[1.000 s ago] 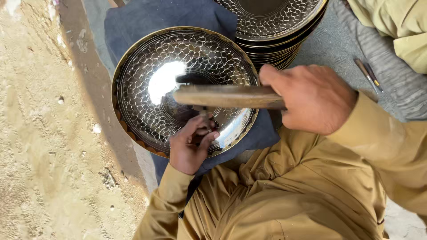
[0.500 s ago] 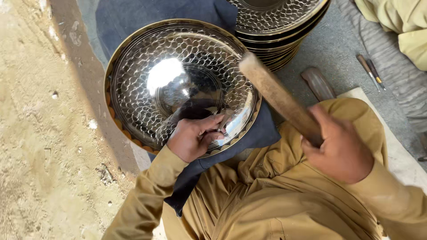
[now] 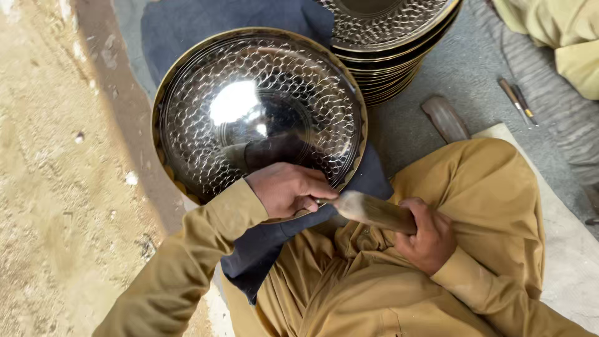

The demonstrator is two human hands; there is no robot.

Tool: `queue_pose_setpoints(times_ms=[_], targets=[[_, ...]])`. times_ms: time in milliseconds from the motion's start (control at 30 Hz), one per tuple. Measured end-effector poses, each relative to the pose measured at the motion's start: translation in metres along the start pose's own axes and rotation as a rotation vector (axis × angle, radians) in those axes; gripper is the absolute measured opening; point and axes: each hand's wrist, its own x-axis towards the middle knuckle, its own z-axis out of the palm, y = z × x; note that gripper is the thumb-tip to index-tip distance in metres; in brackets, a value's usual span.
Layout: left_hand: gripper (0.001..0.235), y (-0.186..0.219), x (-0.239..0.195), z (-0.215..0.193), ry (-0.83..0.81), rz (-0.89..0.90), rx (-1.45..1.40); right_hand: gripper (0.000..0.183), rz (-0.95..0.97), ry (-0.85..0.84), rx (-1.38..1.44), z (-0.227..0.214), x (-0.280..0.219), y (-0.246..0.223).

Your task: The person sits on the floor and uses a wooden mallet to hammer a metal plate resting on a cushion, creating a textured pattern. The person repeatedly strikes the surface of the plate while holding it steady with the other hand.

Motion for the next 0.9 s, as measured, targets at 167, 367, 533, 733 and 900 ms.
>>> queue_pose_setpoints(times_ms=[167, 367, 533, 733, 900], targets=[[0.042, -0.006, 0.005, -0.002, -0.063, 0.061, 0.124, 0.040, -0.122, 0.058, 0.033, 0.014, -0.007, 0.020], [0.047, -0.009, -0.007, 0.000, 0.082, 0.073, -0.004, 0.041, 0.045, 0.042, -0.029, 0.003, 0.009, 0.007], [0.044, 0.000, -0.018, 0.007, 0.290, -0.080, 0.080, 0.040, 0.319, -0.258, 0.062, -0.033, 0.042, -0.014], [0.049, 0.022, -0.030, 0.024, 0.539, -0.271, 0.063, 0.042, 0.295, -0.475, 0.030, -0.062, 0.112, -0.030], [0.048, 0.034, -0.032, 0.039, 0.797, -0.505, -0.036, 0.036, 0.261, -0.587, 0.043, -0.067, 0.155, -0.029]])
